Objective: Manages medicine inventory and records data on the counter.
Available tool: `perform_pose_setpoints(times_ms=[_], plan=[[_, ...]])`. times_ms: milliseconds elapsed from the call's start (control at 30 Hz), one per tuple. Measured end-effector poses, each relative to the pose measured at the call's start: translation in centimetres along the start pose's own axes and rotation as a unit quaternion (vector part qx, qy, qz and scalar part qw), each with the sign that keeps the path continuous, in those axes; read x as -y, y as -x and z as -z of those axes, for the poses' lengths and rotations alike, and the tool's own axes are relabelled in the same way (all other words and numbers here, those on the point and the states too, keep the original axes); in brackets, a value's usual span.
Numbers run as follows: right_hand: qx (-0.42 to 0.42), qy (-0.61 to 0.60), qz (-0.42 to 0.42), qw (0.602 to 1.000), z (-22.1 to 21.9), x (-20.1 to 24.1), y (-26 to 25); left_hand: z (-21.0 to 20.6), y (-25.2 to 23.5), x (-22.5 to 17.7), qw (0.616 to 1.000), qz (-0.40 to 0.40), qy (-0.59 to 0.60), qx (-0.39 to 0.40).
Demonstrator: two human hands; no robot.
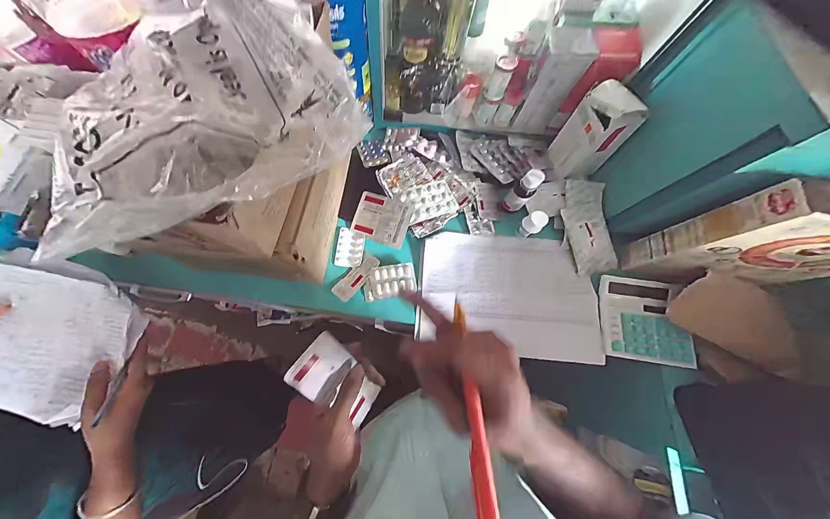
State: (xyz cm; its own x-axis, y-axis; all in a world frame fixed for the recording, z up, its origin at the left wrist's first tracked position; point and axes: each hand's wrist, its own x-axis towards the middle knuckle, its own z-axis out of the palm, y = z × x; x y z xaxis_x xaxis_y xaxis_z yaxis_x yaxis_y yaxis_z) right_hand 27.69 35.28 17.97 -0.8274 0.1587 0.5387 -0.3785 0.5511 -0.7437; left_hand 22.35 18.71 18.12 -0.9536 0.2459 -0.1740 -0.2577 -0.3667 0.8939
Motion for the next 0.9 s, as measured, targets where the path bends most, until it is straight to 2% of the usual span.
perform_pose_setpoints(times_ms=[33, 67, 100, 133, 200, 267, 333, 433, 500, 600, 733, 800, 833, 900], plan=[[0.000, 0.114, -0.102, 0.988, 0.8, -1.2, -0.2, 3.2, -0.7, 3.6, 0.993, -0.072, -0.041, 0.090], [0.037, 0.192, -0.200, 0.960, 1.5, -2.6, -0.3, 4.7, -1.0, 5.1, 0.984, -0.088, -0.095, 0.125], [0.079, 0.210, -0.263, 0.938, 2.0, -4.1, -0.3, 5.3, -1.2, 5.4, 0.971, -0.108, -0.161, 0.139], [0.083, 0.205, -0.278, 0.935, 2.5, -5.6, -0.7, 5.0, -2.1, 5.3, 0.955, -0.141, -0.206, 0.159], [0.041, 0.191, -0.275, 0.941, 2.6, -7.2, -1.1, 3.9, -3.7, 5.2, 0.944, -0.169, -0.213, 0.186], [0.026, 0.176, -0.302, 0.937, 2.3, -8.1, -0.8, 3.1, -4.5, 5.5, 0.953, -0.153, -0.187, 0.182], [-0.005, 0.171, -0.286, 0.943, 2.6, -8.0, -1.6, 2.4, -5.4, 4.8, 0.955, -0.148, -0.177, 0.186], [0.000, 0.153, -0.300, 0.942, 2.6, -7.9, -0.3, 3.4, -4.3, 5.0, 0.961, -0.127, -0.186, 0.160], [-0.012, 0.144, -0.295, 0.944, 3.3, -8.2, -1.3, 2.7, -5.4, 4.6, 0.954, -0.157, -0.179, 0.184], [-0.015, 0.119, -0.298, 0.947, 3.6, -8.0, -0.9, 2.7, -4.9, 4.3, 0.949, -0.160, -0.171, 0.213], [0.004, 0.105, -0.319, 0.942, 4.5, -8.6, -0.1, 3.4, -4.1, 4.6, 0.958, -0.105, -0.126, 0.235], [0.048, 0.030, -0.282, 0.958, 4.4, -8.7, -0.6, 4.1, -4.8, 5.3, 0.970, -0.064, -0.097, 0.214], [0.080, -0.034, -0.239, 0.967, 3.6, -8.6, -0.9, 4.6, -5.2, 5.8, 0.977, -0.042, -0.089, 0.188], [0.142, -0.184, -0.193, 0.953, 0.8, -7.9, -1.3, 5.3, -5.6, 6.5, 0.988, -0.017, -0.101, 0.115]])
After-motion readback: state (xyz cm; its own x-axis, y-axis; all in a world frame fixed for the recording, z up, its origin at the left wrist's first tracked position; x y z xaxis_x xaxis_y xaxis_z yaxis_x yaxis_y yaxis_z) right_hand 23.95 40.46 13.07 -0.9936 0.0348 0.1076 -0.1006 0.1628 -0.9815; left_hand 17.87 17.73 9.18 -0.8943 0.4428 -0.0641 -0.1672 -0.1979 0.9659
